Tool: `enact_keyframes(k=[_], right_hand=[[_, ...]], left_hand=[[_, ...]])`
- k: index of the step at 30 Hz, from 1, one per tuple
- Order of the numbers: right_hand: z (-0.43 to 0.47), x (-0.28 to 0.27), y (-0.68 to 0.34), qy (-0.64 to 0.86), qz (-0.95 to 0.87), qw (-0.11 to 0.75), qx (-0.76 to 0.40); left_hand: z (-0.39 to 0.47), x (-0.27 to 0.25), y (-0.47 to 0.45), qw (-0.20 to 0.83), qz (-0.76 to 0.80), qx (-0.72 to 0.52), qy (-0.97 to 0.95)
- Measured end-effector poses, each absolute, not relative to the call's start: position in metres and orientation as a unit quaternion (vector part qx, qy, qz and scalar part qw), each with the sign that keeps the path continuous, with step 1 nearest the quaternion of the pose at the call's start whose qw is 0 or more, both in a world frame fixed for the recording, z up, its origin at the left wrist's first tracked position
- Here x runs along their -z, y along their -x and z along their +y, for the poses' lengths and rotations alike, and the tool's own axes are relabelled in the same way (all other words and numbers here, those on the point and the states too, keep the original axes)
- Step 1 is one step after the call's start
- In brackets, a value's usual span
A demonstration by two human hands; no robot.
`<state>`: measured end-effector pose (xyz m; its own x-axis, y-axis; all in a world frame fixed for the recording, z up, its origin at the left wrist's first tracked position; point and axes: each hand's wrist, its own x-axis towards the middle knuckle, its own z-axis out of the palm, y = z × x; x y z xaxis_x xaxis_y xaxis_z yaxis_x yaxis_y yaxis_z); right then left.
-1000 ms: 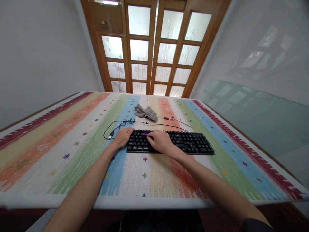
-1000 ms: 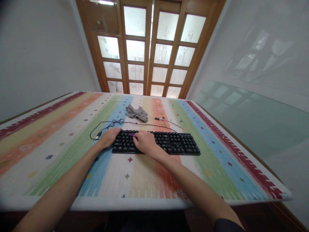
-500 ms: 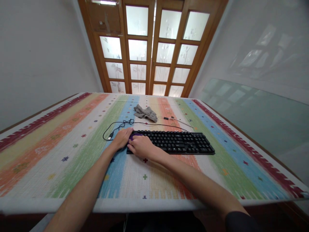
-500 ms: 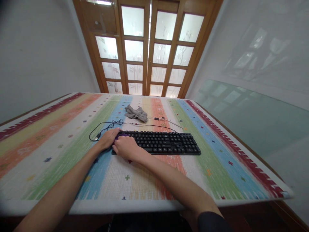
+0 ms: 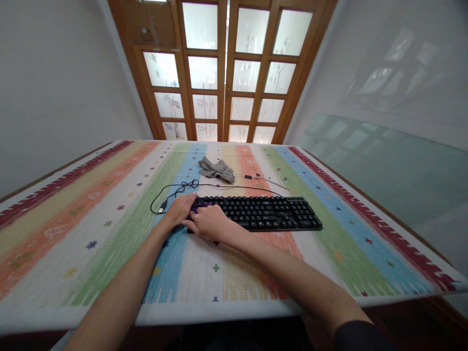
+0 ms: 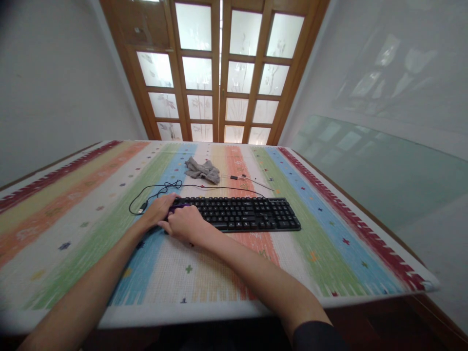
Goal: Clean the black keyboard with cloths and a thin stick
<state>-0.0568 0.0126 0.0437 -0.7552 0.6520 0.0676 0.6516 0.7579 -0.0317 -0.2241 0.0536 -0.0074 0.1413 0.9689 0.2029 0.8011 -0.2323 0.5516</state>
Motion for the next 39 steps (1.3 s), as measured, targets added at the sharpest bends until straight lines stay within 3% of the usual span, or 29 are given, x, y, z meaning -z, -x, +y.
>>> enact_keyframes(k=[39], right_hand=[[0.021,-0.060,0.019,0.373,-0.927,-0.009,0.025]], left_hand=[[0.051,0.006,0.222,0.165,0.600,-0.282,-0.730]])
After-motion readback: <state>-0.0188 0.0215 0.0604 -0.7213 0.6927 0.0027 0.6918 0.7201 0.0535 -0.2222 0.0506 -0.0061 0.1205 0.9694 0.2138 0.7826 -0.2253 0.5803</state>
